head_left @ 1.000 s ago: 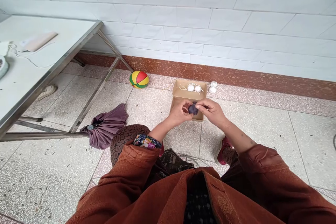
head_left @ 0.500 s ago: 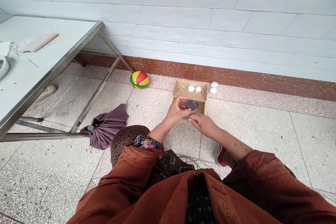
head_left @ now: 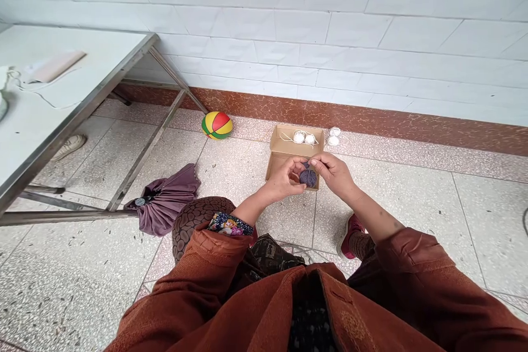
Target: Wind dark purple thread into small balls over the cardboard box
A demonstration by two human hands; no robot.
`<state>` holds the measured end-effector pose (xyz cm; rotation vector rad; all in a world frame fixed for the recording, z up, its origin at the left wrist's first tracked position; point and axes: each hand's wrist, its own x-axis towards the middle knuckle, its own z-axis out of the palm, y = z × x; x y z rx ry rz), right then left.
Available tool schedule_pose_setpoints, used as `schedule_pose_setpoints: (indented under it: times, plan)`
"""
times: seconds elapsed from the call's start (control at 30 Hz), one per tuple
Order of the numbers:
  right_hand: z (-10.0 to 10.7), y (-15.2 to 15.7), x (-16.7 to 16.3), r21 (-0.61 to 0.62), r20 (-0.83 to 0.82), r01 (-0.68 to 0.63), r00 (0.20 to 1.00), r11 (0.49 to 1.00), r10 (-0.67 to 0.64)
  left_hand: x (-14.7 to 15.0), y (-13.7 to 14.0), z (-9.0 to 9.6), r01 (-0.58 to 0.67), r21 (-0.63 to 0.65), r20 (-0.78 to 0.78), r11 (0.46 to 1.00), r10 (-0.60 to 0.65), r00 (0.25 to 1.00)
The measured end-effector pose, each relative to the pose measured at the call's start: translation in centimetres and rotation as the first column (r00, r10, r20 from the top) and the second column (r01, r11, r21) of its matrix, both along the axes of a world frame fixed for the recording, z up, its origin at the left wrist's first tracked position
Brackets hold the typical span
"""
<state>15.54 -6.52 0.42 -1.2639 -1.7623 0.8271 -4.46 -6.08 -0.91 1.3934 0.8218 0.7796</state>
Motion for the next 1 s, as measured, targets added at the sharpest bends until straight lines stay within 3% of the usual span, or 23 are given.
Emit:
schedule_pose_setpoints:
  times: [0.1,0.2,0.37,0.53,0.7,0.87,1.0]
  plan:
    - [-1.3,0.1,-0.3,-0.097,-0.013,0.076,0.997,0.992,-0.078,-0.1,-0.2,0.3,0.091,-0.137,0.167,0.986,-0.068,0.984]
    - [-2.7,-0.3,-0.8,-0.163,-0.007,0.057,0.998,0.985,-0.059,-0.1,-0.3,0.3,0.060,-0.217,0.269,0.974,0.001,0.963]
    - [-3.8,-1.4,-1.6,-0.136,0.048,-0.057,0.997,0.989,0.064,-0.2,0.1,-0.1,-0.134,-0.258,0.203,0.957,0.189,0.961]
    - [-2.4,-2.0,-1.8,-0.073,0.086,-0.229,0.968,0.971,0.235,-0.7,0.8,-0.6,-0.235,-0.206,0.112,0.950,0.261,0.959]
    - [0.0,-1.5,-0.8,-0.007,-0.014,-0.288,0.958,0.958,0.288,-0.7,0.9,-0.7,-0.182,-0.167,0.081,0.969,0.197,0.977]
    - [0.6,-0.3,0.2,0.048,-0.089,-0.127,0.987,0.991,0.131,-0.4,0.3,-0.2,0.021,-0.170,0.085,0.985,-0.007,0.996]
    - [-0.1,0.2,0.2,-0.002,-0.143,0.022,0.989,1.000,-0.022,-0.3,-0.2,0.2,0.163,-0.179,0.192,0.970,-0.128,0.973]
